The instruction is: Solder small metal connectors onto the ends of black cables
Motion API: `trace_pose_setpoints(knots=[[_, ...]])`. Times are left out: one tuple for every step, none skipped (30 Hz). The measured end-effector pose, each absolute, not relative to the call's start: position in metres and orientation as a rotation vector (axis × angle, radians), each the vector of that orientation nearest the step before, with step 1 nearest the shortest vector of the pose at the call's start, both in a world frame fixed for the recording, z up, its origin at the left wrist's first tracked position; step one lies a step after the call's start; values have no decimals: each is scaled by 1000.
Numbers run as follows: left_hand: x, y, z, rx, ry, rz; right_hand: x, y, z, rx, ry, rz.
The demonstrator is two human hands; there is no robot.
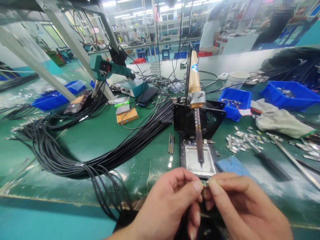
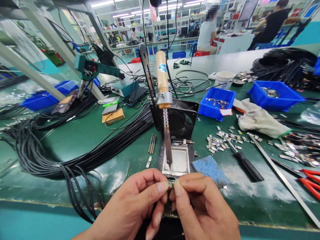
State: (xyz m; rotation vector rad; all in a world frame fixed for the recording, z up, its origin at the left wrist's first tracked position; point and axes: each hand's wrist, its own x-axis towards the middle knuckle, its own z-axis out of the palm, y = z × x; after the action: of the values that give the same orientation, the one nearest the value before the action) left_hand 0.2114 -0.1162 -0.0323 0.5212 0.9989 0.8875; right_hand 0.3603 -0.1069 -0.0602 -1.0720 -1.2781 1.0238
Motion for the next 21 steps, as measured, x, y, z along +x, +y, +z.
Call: trace_pose_setpoints(knots=[[212, -115, -32, 511, 1003, 885, 363, -104, -61, -1059, -1327, 1028], [213, -115, -31, 505, 1007, 885, 365, -102, -62, -1053, -1365, 1036], [214, -114, -31, 500, 1014, 890, 367, -100, -63, -1057, -1389, 1052], [214, -113, -30, 494, 1019, 895, 368, -98, -64, -1069, -1394, 1069], [215, -112, -30, 486, 1024, 905, 368, -97, -66, -1083, -1389, 1086], [216, -111, -29, 475, 1026, 913, 368, -96, -67, -1094, -1382, 1103], [217, -110, -29, 465, 1030, 922, 368, -96, -68, -1105, -1378, 1121], [217, -109, -29, 457, 1033, 928, 367, -95, -68, -1108, -1370, 1131], [217, -108, -29, 454, 1032, 935, 367, -94, -69, -1113, -1361, 1139], [217, -107, -29, 454, 1027, 938, 366, -94, -69, -1114, -1349, 1145], [217, -106, -29, 453, 1022, 942, 365, -93, -69, -1116, -1337, 1153], [217, -104, -29, 453, 1014, 944, 365, -92, -68, -1115, -1321, 1161], [216, -103, -29, 454, 1003, 947, 364, -91, -68, -1115, -1304, 1168], [216, -101, -29, 452, 990, 948, 363, -91, -67, -1116, -1288, 1175], [215, -100, -29, 453, 979, 950, 363, -90, -67, -1121, -1279, 1180], [214, -99, -29, 453, 972, 951, 362, -90, -67, -1128, -1272, 1175], [214, -98, -29, 454, 967, 951, 362, -90, -67, -1139, -1268, 1166], [213, -97, -29, 455, 965, 948, 361, -89, -67, -1148, -1263, 1153], [213, -96, -30, 453, 965, 943, 361, -89, -67, -1155, -1259, 1138], [212, -95, -31, 452, 964, 935, 360, -89, -67, -1159, -1256, 1123], [212, -94, -31, 454, 960, 926, 359, -89, -67, -1161, -1253, 1106]])
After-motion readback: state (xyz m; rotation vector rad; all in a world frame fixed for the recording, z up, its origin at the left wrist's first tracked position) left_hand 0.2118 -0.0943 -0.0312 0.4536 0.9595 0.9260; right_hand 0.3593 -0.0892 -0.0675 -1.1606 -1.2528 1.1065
